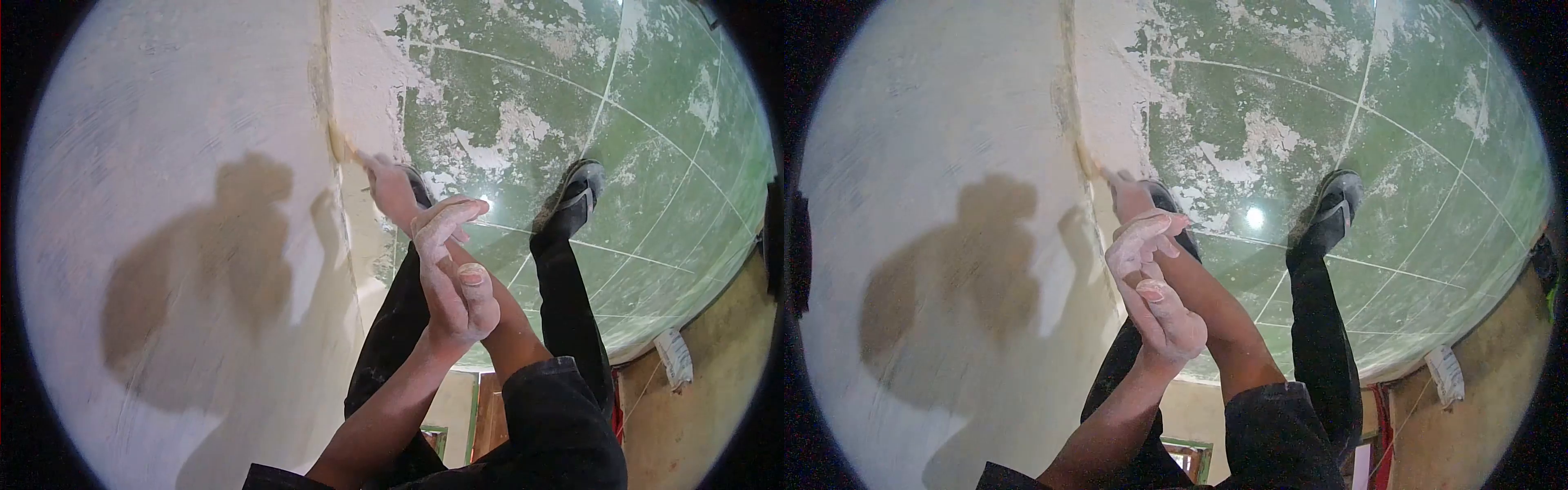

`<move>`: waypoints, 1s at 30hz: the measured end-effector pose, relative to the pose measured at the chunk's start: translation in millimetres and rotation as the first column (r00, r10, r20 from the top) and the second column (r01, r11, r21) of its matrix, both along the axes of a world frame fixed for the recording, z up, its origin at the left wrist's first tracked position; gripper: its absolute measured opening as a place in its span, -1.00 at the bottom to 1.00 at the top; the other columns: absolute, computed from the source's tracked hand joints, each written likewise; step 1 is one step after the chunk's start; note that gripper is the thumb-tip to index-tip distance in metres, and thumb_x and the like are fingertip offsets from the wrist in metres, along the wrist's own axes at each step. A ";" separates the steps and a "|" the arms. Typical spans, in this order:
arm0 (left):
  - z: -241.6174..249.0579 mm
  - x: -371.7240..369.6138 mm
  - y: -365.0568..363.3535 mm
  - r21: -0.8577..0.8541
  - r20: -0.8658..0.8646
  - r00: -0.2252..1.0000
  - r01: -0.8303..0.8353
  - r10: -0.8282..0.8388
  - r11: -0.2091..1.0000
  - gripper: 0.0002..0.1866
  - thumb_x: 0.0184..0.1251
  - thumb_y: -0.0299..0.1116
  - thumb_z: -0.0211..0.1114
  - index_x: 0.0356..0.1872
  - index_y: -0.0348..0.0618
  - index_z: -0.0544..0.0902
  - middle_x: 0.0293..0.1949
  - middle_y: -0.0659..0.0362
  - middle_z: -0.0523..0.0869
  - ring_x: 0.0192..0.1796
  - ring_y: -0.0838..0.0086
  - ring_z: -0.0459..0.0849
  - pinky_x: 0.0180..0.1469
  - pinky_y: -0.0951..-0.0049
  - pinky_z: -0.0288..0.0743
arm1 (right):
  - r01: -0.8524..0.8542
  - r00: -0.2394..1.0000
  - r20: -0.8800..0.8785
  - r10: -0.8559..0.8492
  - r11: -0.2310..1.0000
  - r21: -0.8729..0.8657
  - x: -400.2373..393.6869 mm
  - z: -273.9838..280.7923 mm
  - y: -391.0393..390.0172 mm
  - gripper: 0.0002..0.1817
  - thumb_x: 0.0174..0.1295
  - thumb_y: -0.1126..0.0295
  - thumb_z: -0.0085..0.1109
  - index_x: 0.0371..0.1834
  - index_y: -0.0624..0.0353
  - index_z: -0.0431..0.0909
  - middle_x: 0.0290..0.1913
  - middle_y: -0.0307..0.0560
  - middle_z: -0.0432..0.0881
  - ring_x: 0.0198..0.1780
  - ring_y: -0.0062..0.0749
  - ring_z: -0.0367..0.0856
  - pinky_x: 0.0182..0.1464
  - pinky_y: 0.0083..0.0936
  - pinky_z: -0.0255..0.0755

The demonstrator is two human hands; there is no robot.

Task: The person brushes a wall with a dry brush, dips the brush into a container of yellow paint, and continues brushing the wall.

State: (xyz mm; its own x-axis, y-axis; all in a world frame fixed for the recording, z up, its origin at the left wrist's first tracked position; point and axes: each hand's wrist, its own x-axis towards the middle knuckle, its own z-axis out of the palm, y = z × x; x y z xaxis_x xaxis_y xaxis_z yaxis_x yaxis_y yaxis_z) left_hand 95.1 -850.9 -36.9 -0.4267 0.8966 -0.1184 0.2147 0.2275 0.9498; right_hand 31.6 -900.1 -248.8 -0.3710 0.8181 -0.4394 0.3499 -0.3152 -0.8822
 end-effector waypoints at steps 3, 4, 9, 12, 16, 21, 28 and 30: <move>1.9 2.0 0.1 -0.019 -0.007 1.000 -0.015 0.015 1.000 -0.45 0.63 0.05 -0.12 0.24 -0.28 0.38 0.14 -0.05 0.57 0.14 0.20 0.51 0.01 0.31 0.40 | -0.145 0.988 -0.048 0.150 0.984 0.101 8.7 -18.8 -48.5 -0.63 0.40 0.48 0.06 0.25 0.06 0.54 -0.19 0.11 0.58 -0.17 0.13 0.60 -0.09 -0.11 0.48; 1.8 3.4 -0.6 -0.011 0.000 1.000 -0.013 0.013 1.000 -0.45 0.63 0.05 -0.12 0.24 -0.28 0.38 0.14 -0.05 0.57 0.14 0.20 0.51 0.01 0.30 0.40 | -0.120 0.991 -0.053 0.124 0.990 0.069 10.0 -40.3 -71.0 -0.64 0.40 0.48 0.06 0.25 0.07 0.54 -0.18 0.11 0.58 -0.16 0.12 0.61 -0.08 -0.11 0.48; 0.0 4.9 -9.7 -0.011 0.007 1.000 -0.012 0.012 1.000 -0.45 0.62 0.05 -0.11 0.24 -0.28 0.38 0.14 -0.06 0.57 0.15 0.20 0.51 0.00 0.30 0.40 | -0.030 0.997 -0.071 0.025 0.997 -0.070 46.7 -68.1 -113.4 -0.64 0.39 0.48 0.07 0.24 0.08 0.56 -0.15 0.11 0.60 -0.11 0.10 0.61 -0.07 -0.11 0.49; -4.9 2.4 -14.6 0.045 -0.069 0.995 0.071 -0.068 0.996 -0.46 0.62 0.03 -0.09 0.23 -0.29 0.38 0.15 -0.05 0.56 0.15 0.20 0.50 0.00 0.30 0.40 | 0.186 0.982 0.033 -0.184 0.981 -0.058 9.8 28.4 -16.2 -0.65 0.39 0.47 0.07 0.21 0.07 0.58 -0.14 0.11 0.61 -0.08 0.09 0.62 -0.05 -0.12 0.50; -2.9 10.4 -11.3 0.004 -0.033 0.999 0.032 -0.032 0.999 -0.48 0.63 0.00 -0.08 0.22 -0.31 0.40 0.15 -0.05 0.56 0.13 0.21 0.50 0.00 0.30 0.39 | 0.156 0.987 -0.024 -0.157 0.988 -0.016 16.5 47.7 -30.6 -0.66 0.38 0.44 0.09 0.21 0.12 0.57 -0.10 0.14 0.64 -0.04 0.10 0.63 0.02 -0.16 0.50; 18.7 35.3 -20.7 -0.116 -0.128 0.983 0.114 -0.129 0.987 -0.62 0.54 -0.30 -0.12 0.16 -0.39 0.42 0.06 -0.08 0.56 -0.07 0.11 0.51 0.11 0.19 0.37 | 0.064 0.997 -0.044 -0.063 0.998 0.011 75.9 79.6 -66.3 -0.65 0.38 0.41 0.11 0.21 0.19 0.57 -0.06 0.19 0.67 0.01 0.11 0.64 0.10 -0.21 0.50; 37.3 39.2 -59.6 -0.079 -0.131 0.983 0.118 -0.127 0.990 -0.71 0.55 -0.25 0.11 0.05 -0.29 0.52 -0.02 -0.04 0.62 0.02 0.13 0.58 0.01 0.25 0.45 | 0.038 0.998 -0.044 -0.044 0.990 -0.137 218.4 140.3 -24.1 -0.65 0.39 0.37 0.21 0.19 0.24 0.63 -0.20 -0.13 0.70 -0.17 -0.44 0.64 -0.02 -0.48 0.51; 59.2 46.3 -64.5 -0.175 -0.122 0.991 0.027 -0.049 0.984 -0.85 0.50 -0.46 0.14 -0.02 -0.26 0.51 -0.06 0.00 0.61 -0.04 0.21 0.58 -0.06 0.34 0.45 | 0.154 0.982 0.166 -0.095 0.909 -0.387 264.8 191.3 1.5 -0.65 0.38 0.37 0.22 0.18 0.25 0.62 -0.35 -0.12 0.73 -0.39 -0.48 0.61 -0.23 -0.55 0.48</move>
State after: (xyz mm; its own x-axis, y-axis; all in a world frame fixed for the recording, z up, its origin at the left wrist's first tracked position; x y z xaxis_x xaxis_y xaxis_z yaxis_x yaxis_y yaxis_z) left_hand 141.4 -915.4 22.3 -0.4138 0.8833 -0.2203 0.3411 0.3748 0.8621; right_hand 296.4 -898.6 -57.4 -0.1884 0.6007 -0.7770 0.3955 -0.6777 -0.6199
